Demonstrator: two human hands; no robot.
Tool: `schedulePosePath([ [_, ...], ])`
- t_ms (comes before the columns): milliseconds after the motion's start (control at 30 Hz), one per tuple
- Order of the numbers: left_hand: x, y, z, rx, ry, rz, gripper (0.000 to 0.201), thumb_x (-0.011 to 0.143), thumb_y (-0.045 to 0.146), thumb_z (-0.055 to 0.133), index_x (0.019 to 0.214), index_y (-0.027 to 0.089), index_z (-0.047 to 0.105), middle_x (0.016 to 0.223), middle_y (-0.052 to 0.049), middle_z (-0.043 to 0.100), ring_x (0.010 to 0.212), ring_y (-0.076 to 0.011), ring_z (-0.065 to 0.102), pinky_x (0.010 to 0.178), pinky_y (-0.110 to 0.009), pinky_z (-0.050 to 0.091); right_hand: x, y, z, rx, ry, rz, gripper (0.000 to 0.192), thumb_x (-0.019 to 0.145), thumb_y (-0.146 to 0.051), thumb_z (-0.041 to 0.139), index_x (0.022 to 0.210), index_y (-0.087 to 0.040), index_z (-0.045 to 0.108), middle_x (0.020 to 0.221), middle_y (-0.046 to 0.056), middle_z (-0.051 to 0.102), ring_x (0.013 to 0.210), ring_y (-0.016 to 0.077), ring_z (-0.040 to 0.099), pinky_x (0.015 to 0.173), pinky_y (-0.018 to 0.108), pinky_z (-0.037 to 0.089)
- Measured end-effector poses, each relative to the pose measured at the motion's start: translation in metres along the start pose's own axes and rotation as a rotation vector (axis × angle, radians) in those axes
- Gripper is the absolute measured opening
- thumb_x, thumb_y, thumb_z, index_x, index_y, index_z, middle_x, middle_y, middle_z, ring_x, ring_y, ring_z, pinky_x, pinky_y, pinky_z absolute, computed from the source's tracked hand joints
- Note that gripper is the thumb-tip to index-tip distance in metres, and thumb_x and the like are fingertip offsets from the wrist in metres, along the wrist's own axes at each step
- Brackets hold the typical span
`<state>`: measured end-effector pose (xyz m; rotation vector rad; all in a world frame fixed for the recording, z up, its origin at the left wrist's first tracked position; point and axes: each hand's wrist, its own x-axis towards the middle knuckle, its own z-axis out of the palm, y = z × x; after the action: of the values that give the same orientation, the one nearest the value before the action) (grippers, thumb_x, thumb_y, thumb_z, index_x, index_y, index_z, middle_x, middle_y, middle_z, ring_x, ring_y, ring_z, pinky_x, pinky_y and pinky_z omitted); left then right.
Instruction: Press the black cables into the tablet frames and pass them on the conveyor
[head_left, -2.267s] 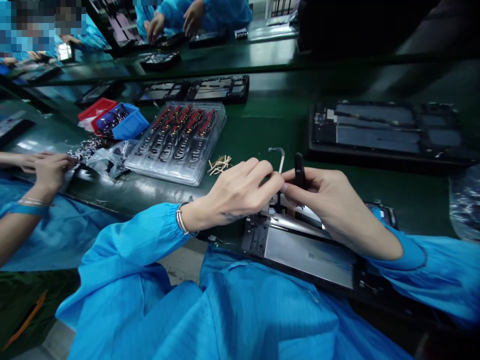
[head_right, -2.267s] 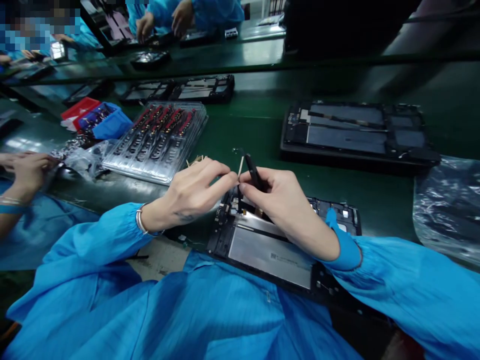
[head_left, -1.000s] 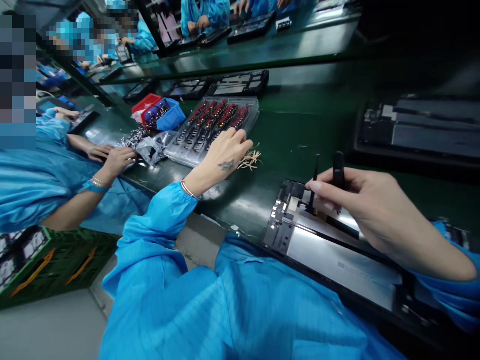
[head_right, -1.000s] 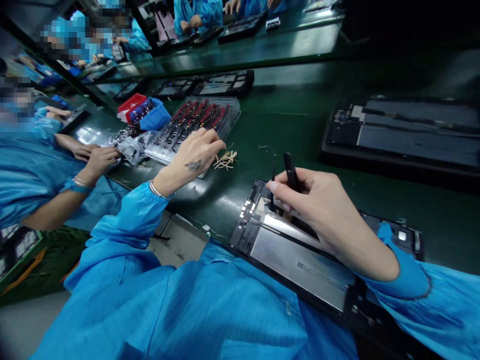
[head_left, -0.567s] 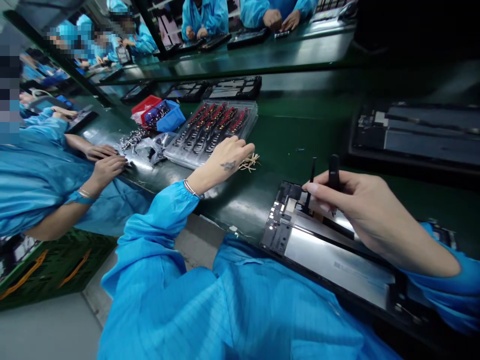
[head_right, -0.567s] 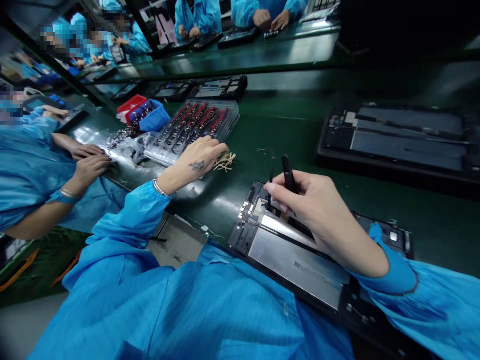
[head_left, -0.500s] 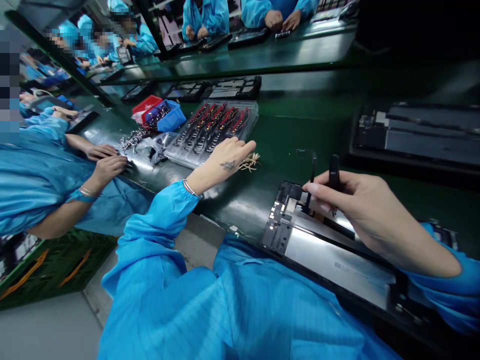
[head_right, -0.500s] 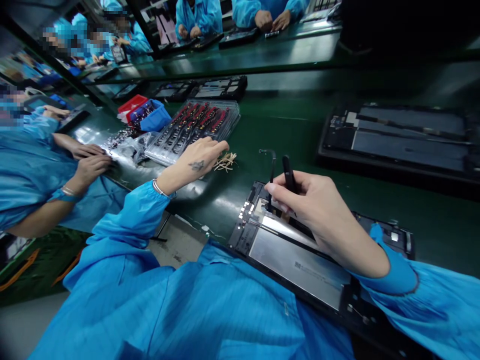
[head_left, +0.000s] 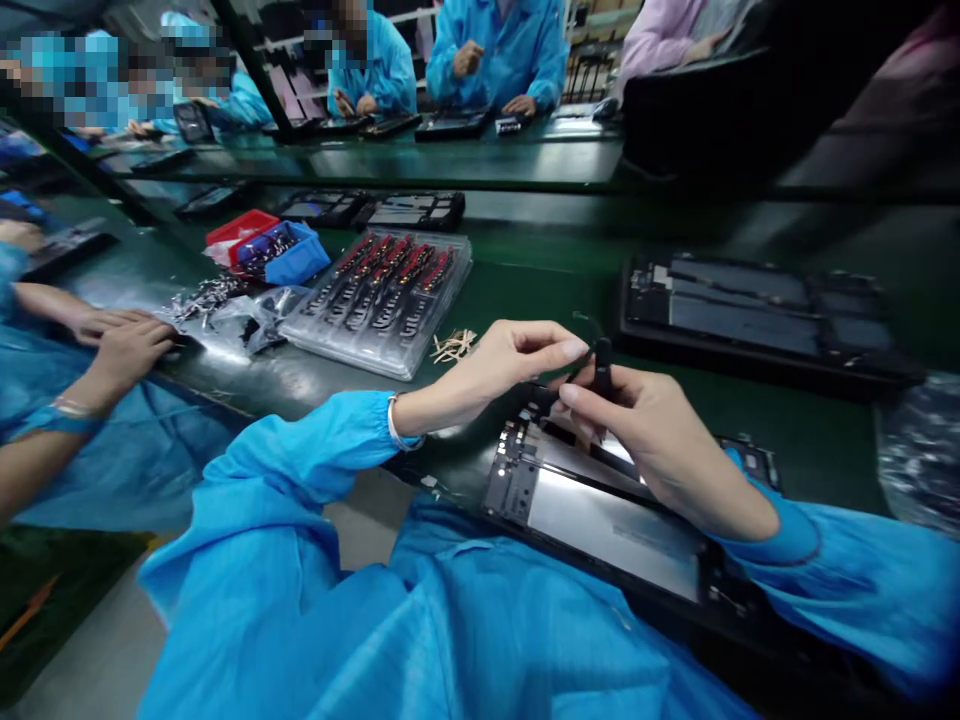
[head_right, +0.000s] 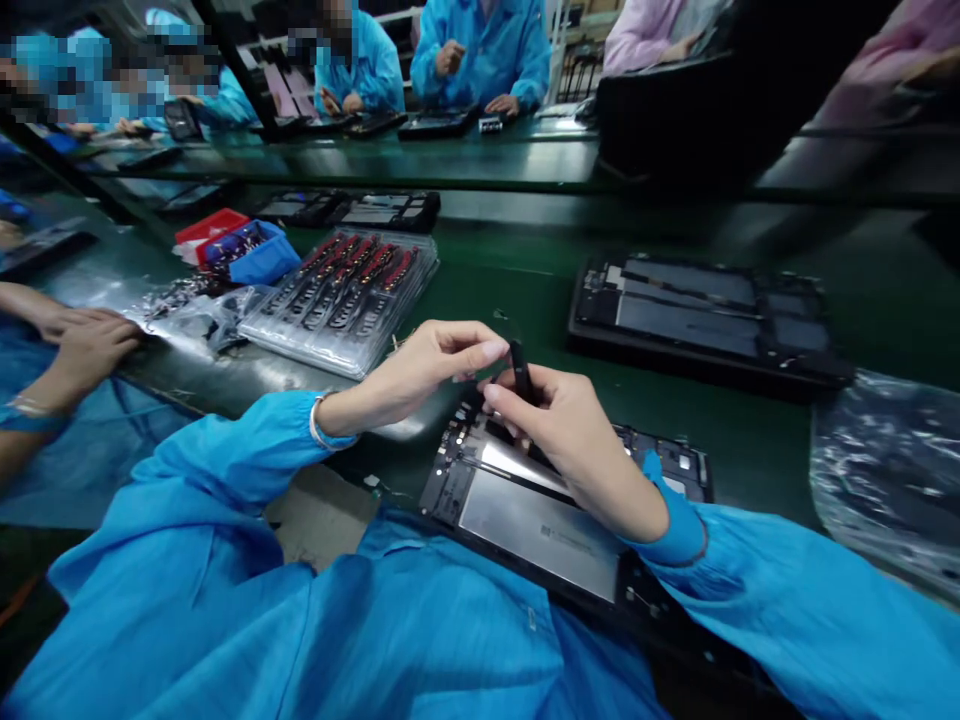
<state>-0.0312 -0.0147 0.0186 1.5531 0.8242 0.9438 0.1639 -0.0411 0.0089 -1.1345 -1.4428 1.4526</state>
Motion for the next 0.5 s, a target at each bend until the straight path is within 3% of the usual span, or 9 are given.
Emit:
schedulePosePath([
  [133, 0.012, 0.020, -0.008, 0.178, -0.077, 0.039, 0.028, 0.093, 0.039, 0.073, 0.082, 0.013, 0.075, 0.080, -0.001, 0.068, 0.078, -0.0113, 0.057, 0.075, -0.024, 0.041, 0.002, -0.006, -0.012, -0.151, 0.148, -0.213, 0.027, 0.087, -0.044, 0.081, 0.101, -0.022, 0.079, 0.074, -0.001, 0.064, 0.066, 0.0121, 0.054, 0.062, 0.027, 0.045],
  [233, 0.014, 0.024, -0.010, 0.302, -0.161, 0.027, 0.027, 0.094, 0.036, 0.069, 0.080, 0.013, 0.073, 0.074, 0.001, 0.063, 0.073, -0.0105, 0.052, 0.069, -0.024, 0.036, 0.005, -0.010, -0.017, -0.148, 0.162, -0.282, 0.016, 0.090, -0.038, 0.078, 0.091, -0.022, 0.078, 0.076, 0.000, 0.066, 0.065, 0.0112, 0.054, 0.060, 0.027, 0.043],
  [433, 0.015, 0.008, 0.005, 0.131, 0.054, 0.109, 0.044, 0.094, 0.058, 0.072, 0.088, 0.015, 0.069, 0.083, -0.001, 0.063, 0.071, -0.0096, 0.050, 0.065, -0.024, 0.036, 0.008, -0.009, -0.011, 0.078, 0.153, -0.181, 0.022, 0.083, -0.038, 0.085, 0.083, -0.019, 0.074, 0.076, 0.000, 0.067, 0.060, 0.0094, 0.049, 0.056, 0.026, 0.039],
  [500, 0.019, 0.004, 0.012, 0.023, 0.058, 0.093, 0.046, 0.089, 0.061, 0.078, 0.097, 0.015, 0.070, 0.087, -0.001, 0.064, 0.070, -0.0088, 0.051, 0.064, -0.023, 0.038, 0.007, -0.004, -0.008, 0.075, 0.137, -0.175, 0.024, 0.083, -0.041, 0.086, 0.083, -0.019, 0.074, 0.076, 0.000, 0.066, 0.060, 0.0089, 0.049, 0.056, 0.025, 0.038],
])
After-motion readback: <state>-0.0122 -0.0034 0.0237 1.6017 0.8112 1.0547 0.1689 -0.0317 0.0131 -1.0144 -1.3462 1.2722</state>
